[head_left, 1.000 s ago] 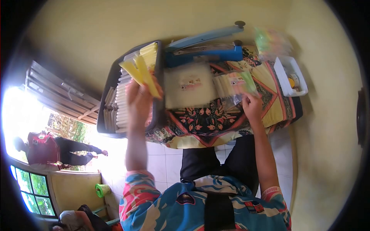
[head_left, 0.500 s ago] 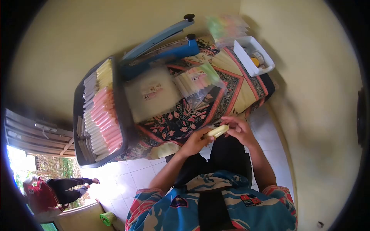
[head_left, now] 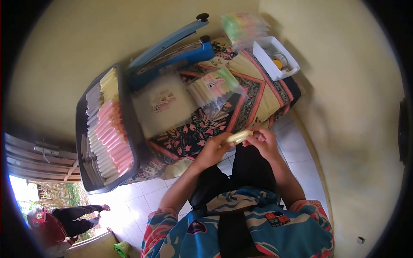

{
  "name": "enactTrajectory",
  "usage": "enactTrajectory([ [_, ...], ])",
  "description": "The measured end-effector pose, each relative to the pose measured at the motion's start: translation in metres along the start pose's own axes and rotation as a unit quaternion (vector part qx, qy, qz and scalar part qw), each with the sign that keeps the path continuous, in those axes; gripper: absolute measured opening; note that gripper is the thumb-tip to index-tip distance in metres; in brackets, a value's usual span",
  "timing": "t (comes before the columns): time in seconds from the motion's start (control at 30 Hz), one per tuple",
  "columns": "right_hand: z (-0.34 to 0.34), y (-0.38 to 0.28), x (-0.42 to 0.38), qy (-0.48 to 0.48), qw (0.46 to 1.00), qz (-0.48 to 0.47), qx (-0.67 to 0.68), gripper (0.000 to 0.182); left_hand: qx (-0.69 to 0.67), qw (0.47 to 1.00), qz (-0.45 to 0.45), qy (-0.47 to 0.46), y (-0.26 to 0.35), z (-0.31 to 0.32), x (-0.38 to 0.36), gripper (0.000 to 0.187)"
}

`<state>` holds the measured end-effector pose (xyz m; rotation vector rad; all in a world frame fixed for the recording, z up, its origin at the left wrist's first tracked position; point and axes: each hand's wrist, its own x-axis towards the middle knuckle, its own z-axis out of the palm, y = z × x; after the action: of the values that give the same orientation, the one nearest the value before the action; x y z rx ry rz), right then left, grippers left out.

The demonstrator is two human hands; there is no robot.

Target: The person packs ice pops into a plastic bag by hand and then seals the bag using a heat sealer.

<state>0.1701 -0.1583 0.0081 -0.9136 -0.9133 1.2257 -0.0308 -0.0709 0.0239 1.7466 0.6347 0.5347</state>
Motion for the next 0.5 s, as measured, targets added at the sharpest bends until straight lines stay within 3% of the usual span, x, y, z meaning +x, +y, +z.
enactTrajectory([
  [0.13, -0.005, -0.008, 0.011, 0.094, 0.994, -0.061, -0.013, 0.020, 0.029, 0.980, 0.051, 0.191, -0.010, -0.013, 0.018, 0.016],
  [0.2, -0.008, -0.005, 0.017, 0.110, 0.986, -0.112, -0.051, 0.017, -0.068, 0.964, 0.044, 0.255, -0.002, -0.024, 0.025, 0.017],
  [0.33, -0.009, 0.005, 0.026, 0.124, 0.970, -0.170, -0.119, 0.016, 0.092, 0.953, 0.084, 0.277, 0.013, -0.040, 0.046, 0.029],
  [0.4, -0.005, 0.014, 0.030, 0.138, 0.960, -0.189, -0.152, 0.017, 0.207, 0.925, 0.132, 0.288, 0.011, -0.038, 0.059, 0.036],
  [0.43, -0.002, 0.019, 0.032, 0.146, 0.953, -0.203, -0.171, 0.017, 0.285, 0.891, 0.186, 0.300, 0.007, -0.037, 0.066, 0.049],
  [0.5, 0.000, 0.021, 0.030, 0.148, 0.940, -0.200, -0.233, 0.021, 0.334, 0.876, 0.208, 0.279, 0.004, -0.036, 0.071, 0.046],
])
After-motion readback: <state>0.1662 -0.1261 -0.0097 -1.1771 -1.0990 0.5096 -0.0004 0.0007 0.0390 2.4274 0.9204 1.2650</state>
